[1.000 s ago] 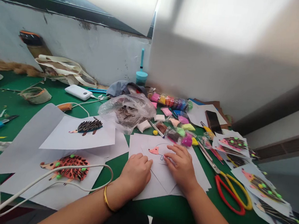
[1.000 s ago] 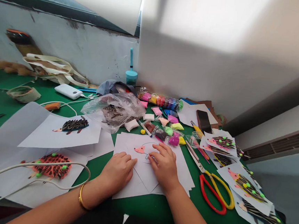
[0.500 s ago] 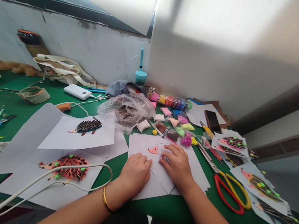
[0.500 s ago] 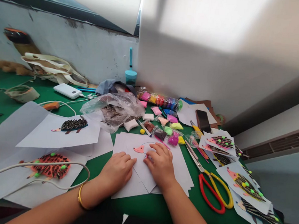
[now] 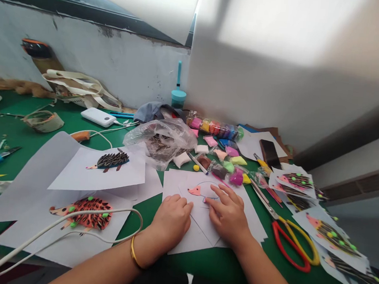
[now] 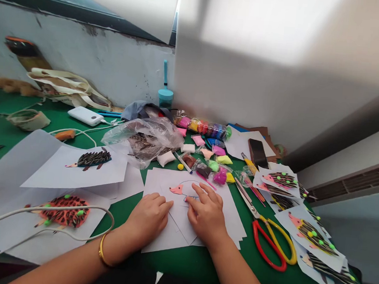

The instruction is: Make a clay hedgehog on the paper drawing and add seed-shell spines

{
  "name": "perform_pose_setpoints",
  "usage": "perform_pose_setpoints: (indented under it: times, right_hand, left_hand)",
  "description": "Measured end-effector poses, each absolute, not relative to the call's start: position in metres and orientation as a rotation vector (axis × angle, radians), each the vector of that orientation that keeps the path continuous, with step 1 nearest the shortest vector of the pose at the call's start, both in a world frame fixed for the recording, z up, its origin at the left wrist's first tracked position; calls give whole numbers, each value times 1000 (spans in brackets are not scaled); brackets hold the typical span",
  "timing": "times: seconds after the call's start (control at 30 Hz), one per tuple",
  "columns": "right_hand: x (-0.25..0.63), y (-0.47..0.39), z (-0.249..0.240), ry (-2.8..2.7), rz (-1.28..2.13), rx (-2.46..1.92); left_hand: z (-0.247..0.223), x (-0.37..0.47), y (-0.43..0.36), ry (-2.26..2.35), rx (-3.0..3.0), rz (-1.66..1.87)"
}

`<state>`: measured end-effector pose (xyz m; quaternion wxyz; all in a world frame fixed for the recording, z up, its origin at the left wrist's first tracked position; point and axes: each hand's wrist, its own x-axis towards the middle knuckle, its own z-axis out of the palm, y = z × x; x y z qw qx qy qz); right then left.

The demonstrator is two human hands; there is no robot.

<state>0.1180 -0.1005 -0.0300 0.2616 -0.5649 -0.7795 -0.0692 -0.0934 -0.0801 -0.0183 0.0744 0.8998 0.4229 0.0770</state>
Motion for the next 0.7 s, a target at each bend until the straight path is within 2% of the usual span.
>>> perform_pose_setpoints:
  times: [0.7]
  right_hand:
    - [118, -100, -35, -2111, -97, -1540]
  left_hand:
    - [-17, -93, -81, 1270, 2693, 238]
